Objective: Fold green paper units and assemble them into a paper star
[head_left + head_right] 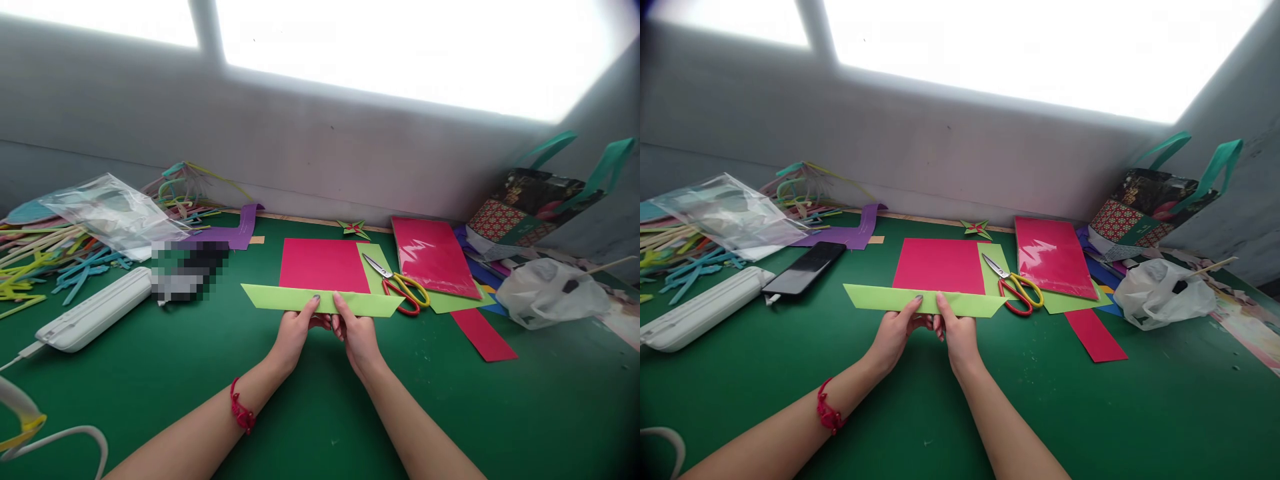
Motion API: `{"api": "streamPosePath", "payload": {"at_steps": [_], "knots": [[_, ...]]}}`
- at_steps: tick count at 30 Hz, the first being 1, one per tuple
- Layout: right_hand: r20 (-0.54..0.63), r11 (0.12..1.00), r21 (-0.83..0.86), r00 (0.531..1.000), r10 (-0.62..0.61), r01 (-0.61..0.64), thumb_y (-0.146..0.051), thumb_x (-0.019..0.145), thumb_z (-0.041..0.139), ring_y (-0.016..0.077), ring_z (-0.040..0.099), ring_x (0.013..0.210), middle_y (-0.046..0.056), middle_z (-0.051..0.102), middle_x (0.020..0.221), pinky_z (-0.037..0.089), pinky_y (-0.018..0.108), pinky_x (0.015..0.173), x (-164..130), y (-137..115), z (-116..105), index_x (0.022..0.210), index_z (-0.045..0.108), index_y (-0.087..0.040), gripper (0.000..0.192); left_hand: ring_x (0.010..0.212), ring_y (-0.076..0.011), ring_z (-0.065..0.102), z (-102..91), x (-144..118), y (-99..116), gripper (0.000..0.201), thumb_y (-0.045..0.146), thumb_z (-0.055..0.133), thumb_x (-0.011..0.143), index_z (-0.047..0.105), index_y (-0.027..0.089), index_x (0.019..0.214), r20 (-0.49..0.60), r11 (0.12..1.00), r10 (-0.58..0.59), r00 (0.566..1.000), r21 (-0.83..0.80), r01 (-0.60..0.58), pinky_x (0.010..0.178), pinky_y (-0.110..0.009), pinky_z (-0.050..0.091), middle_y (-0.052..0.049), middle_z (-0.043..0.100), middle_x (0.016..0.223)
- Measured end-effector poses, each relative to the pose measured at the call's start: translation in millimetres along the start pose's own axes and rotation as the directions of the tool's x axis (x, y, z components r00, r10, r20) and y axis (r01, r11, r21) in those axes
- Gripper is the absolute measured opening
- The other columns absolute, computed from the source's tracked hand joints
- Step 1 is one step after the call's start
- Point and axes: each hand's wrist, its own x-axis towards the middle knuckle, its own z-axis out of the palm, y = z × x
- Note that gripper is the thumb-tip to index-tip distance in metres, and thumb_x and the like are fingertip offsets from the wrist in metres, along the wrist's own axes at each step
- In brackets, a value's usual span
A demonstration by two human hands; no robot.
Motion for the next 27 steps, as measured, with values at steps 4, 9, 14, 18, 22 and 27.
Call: {"api": "streamPosePath", "payload": {"at_steps": [4,9,14,18,22,27], "knots": [[0.011,0.996,-0.044,0.997,-0.075,0.076,-0.040,0.071,0.061,0.0083,0.038,0.036,-0.004,0.042,0.039,0.028,0.023,0.038,-2,1,3,0.043,0.046,-0.019,0.038,0.053,-0.0137,0.052,0.2,-3,0,0.034,0.040,0.052,0.079,0.052,0.018,0.053,0.010,0.985,0.043,0.999,0.168,-0.044,0.059,-0.026,0.043,0.001,0.053,0.052],[0.013,0.993,-0.082,0.996,-0.084,0.085,-0.040,0.073,0.059,0.0096,0.040,0.036,-0.005,0.039,0.037,0.030,0.024,0.039,-6,4,9,0.041,0.043,-0.020,0.041,0.047,-0.0124,0.047,1.3,-5,-3,0.041,0.040,0.048,0.081,0.047,0.020,0.046,-0.020,0.973,0.067,0.998,0.225,-0.061,0.053,-0.025,0.039,0.002,0.047,0.045],[0.023,0.991,-0.023,0.991,-0.134,0.134,-0.037,0.078,0.054,0.0115,0.047,0.040,-0.004,0.039,0.035,0.036,0.024,0.044,-7,6,10,0.038,0.039,-0.020,0.045,0.048,-0.0141,0.051,3.5,-3,-6,0.041,0.041,0.045,0.082,0.052,0.019,0.049,0.019,0.995,0.057,0.998,0.085,-0.058,0.052,-0.026,0.040,0.000,0.050,0.045],[0.053,0.992,-0.019,0.991,-0.125,0.126,-0.037,0.078,0.054,0.0104,0.045,0.037,-0.003,0.041,0.036,0.033,0.023,0.040,-4,5,6,0.039,0.041,-0.019,0.045,0.058,-0.0166,0.058,1.5,-2,-4,0.042,0.039,0.039,0.086,0.059,0.016,0.056,0.088,0.998,0.040,0.995,0.036,-0.043,0.057,-0.026,0.044,-0.004,0.061,0.055],[-0.039,0.989,0.001,0.988,-0.147,0.147,-0.037,0.074,0.059,0.0096,0.043,0.038,-0.004,0.047,0.043,0.034,0.023,0.038,0,4,2,0.053,0.051,-0.017,0.030,0.061,-0.0183,0.062,-4.8,2,-1,0.034,0.037,0.045,0.084,0.065,0.012,0.073,0.007,0.995,0.059,0.998,0.085,-0.059,0.059,-0.028,0.048,-0.005,0.065,0.061],[-0.207,0.987,-0.094,0.967,-0.149,0.132,-0.038,0.067,0.066,0.0090,0.044,0.042,-0.002,0.053,0.050,0.038,0.023,0.041,7,6,-9,0.063,0.060,-0.014,0.025,0.077,-0.0236,0.065,-12.5,7,6,0.030,0.035,0.058,0.077,0.063,0.012,0.096,-0.103,0.998,0.017,0.995,0.058,-0.011,0.067,-0.033,0.053,-0.009,0.068,0.087]]}}
